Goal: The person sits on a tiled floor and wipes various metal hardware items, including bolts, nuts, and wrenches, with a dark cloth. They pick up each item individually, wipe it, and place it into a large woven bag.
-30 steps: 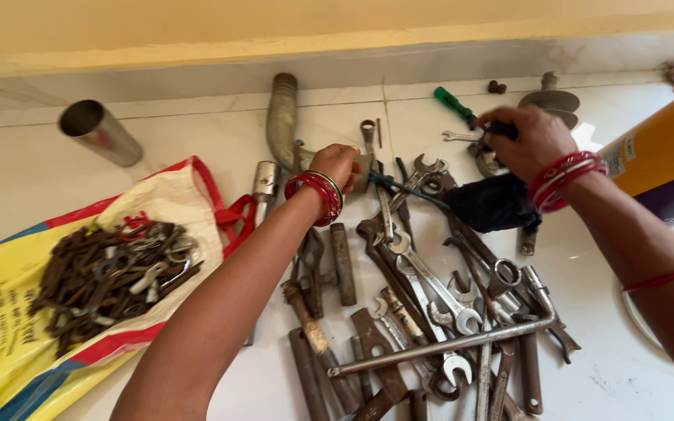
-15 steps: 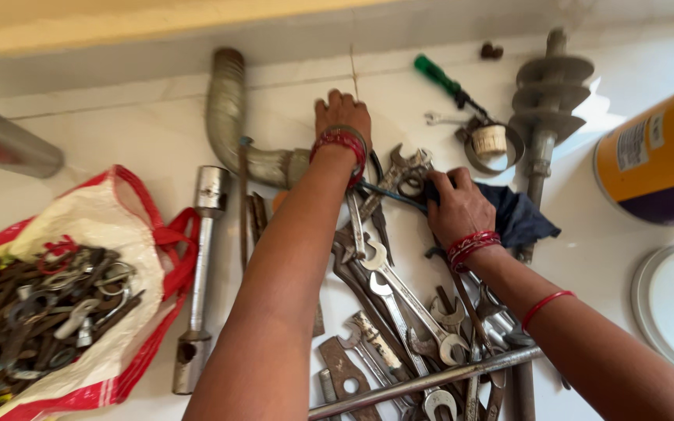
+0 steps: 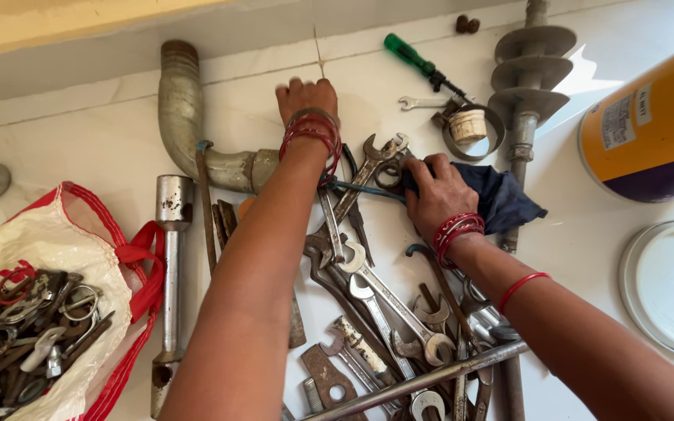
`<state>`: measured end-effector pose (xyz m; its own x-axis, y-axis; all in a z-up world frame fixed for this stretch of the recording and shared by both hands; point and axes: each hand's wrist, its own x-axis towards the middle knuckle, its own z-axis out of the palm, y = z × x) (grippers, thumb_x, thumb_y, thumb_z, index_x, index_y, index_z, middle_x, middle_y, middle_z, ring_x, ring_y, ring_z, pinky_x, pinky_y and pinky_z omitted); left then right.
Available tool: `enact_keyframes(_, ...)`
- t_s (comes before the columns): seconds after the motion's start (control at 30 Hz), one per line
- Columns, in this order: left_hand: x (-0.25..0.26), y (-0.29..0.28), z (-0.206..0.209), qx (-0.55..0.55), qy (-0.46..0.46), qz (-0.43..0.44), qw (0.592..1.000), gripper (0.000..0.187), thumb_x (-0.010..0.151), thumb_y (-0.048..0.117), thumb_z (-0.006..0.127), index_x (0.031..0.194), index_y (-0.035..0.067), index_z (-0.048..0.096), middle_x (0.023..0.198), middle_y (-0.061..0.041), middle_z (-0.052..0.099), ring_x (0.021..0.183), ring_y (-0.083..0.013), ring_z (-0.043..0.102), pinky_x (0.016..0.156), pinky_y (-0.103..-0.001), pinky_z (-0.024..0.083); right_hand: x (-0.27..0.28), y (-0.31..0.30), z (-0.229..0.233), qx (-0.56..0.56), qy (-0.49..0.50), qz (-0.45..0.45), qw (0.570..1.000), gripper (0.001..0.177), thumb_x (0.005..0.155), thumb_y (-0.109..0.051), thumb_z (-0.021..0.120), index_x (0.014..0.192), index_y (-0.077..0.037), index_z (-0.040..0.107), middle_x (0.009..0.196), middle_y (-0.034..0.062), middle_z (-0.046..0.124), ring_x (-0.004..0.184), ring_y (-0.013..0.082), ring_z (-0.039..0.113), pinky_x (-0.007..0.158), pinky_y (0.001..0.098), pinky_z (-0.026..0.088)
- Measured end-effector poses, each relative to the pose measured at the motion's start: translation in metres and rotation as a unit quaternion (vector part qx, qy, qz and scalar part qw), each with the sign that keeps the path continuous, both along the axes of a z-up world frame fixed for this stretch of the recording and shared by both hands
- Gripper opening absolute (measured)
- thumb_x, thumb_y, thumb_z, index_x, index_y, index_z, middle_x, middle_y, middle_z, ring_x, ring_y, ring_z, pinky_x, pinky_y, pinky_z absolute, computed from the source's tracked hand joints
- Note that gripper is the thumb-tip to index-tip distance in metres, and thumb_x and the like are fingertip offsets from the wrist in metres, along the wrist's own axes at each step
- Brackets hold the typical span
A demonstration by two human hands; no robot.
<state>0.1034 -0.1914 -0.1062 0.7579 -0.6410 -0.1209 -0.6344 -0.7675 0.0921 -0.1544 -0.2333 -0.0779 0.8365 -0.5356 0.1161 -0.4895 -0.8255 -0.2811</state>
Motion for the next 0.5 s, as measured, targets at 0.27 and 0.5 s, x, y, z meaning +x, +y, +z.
enact_keyframes(0.27, -0.019, 0.018, 0.027, -0.484, 0.420, 0.159, 0.751, 0.034, 0.094, 0.026, 0.059, 0.115, 0.005, 0.074, 0.079, -0.005, 0.070, 0.059, -0.0113, 0.061, 0.051, -0.030, 0.049, 0.002, 0.000, -0.005, 0.022, 0.037, -0.025, 0.999, 0.046, 0.086, -0.023, 0.073, 0.131, -0.022, 0.060, 0.127, 0.0105, 0.056, 0.114, 0.0330, 0.062, 0.086, 0.0485, 0.055)
enact_keyframes(0.5, -0.039, 0.078, 0.099, -0.556, 0.664, 0.178, 0.468, 0.025, 0.092, 0.019, 0.058, 0.110, 0.007, 0.069, 0.064, 0.006, 0.052, 0.050, -0.0055, 0.043, 0.043, -0.022, 0.036, -0.004, -0.008, 0.021, 0.137, 0.024, -0.103, 0.985, 0.040, 0.090, -0.024, 0.070, 0.127, -0.011, 0.062, 0.125, 0.0205, 0.062, 0.105, 0.0418, 0.066, 0.091, 0.0502, 0.053)
